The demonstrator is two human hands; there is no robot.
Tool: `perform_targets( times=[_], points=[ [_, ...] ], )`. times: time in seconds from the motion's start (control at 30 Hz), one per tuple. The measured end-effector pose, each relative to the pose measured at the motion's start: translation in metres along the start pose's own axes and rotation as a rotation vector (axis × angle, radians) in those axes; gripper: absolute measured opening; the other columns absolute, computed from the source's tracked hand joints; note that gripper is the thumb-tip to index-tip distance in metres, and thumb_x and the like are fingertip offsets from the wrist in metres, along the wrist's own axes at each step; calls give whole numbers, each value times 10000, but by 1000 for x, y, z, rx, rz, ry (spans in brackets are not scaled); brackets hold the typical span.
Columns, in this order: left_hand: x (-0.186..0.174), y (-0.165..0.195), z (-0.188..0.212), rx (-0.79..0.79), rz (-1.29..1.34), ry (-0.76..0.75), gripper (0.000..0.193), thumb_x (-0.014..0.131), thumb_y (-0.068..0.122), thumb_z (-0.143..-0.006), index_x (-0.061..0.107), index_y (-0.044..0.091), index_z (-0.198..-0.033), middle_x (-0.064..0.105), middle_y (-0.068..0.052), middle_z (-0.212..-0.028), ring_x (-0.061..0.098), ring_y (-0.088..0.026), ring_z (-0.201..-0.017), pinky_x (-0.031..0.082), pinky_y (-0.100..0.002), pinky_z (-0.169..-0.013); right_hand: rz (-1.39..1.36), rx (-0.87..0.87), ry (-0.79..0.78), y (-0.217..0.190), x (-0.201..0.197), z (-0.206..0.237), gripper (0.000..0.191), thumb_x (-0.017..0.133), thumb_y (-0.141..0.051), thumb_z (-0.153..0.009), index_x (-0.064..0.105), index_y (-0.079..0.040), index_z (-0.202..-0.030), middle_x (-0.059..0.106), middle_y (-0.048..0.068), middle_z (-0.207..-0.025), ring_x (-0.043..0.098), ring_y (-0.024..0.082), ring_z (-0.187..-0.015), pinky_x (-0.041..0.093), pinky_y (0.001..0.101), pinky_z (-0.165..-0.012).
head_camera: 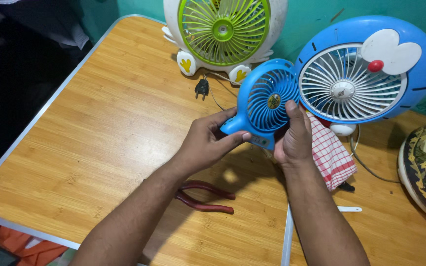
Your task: The person services a small blue desk fan on a table. They use pliers to pull the fan blade off the motor shaft, remove the front grille, unscrew the rear housing with a screwdriver, and then work on a larger blue fan, unscrewing its rear cover with a screwdriver.
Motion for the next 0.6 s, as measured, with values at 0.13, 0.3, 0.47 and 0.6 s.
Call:
perform_targets(
  times=[0.13, 0.3, 0.47, 0.6],
  points=[
    [3, 22, 9, 224, -435, 93, 621, 855, 261, -865, 617, 11, -1382, 773, -120, -1147, 765, -159, -1039, 615, -295, -892, -80, 50, 81, 10, -11, -3, 572, 707, -391, -898, 564, -96, -1368, 651, 60, -1310, 644, 249, -1202, 532, 467, -1082],
    [14, 33, 16, 390, -725, 149, 601, 892, 334, -818, 669, 65, -1307, 770, -122, -1097, 775, -220, -913, 615, -322, -787, -103, -26, 146, 5, -17, 2, 632, 615, -571, -946, 597, -117, -1386, 670, 74, -1272, 639, 272, -1186, 543, 478, -1060],
    [32, 34, 26, 536, -813, 58, 576, 857, 291, -860, 626, 53, -1330, 760, -112, -1079, 752, -265, -890, 600, -367, -757, -255, 50, 175, 8, -21, 10, 754, 485, -795, -871, 670, -94, -1080, 682, 136, -890, 695, 337, -807, 593, 522, -757],
    [42, 36, 31, 622, -846, 33, 567, 849, 279, -871, 598, 50, -1325, 740, -112, -1044, 743, -279, -907, 597, -382, -768, -257, -12, 247, 8, -32, 11, 821, 451, -862, -900, 640, -65, -957, 627, 147, -736, 653, 334, -648, 579, 490, -656]
  ],
)
Point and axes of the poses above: each hand's wrist, its own z-axis away from the middle knuckle, its own x-axis out of the palm, y = z × x, the point moved 7 cm from there along -z, towards the middle knuckle
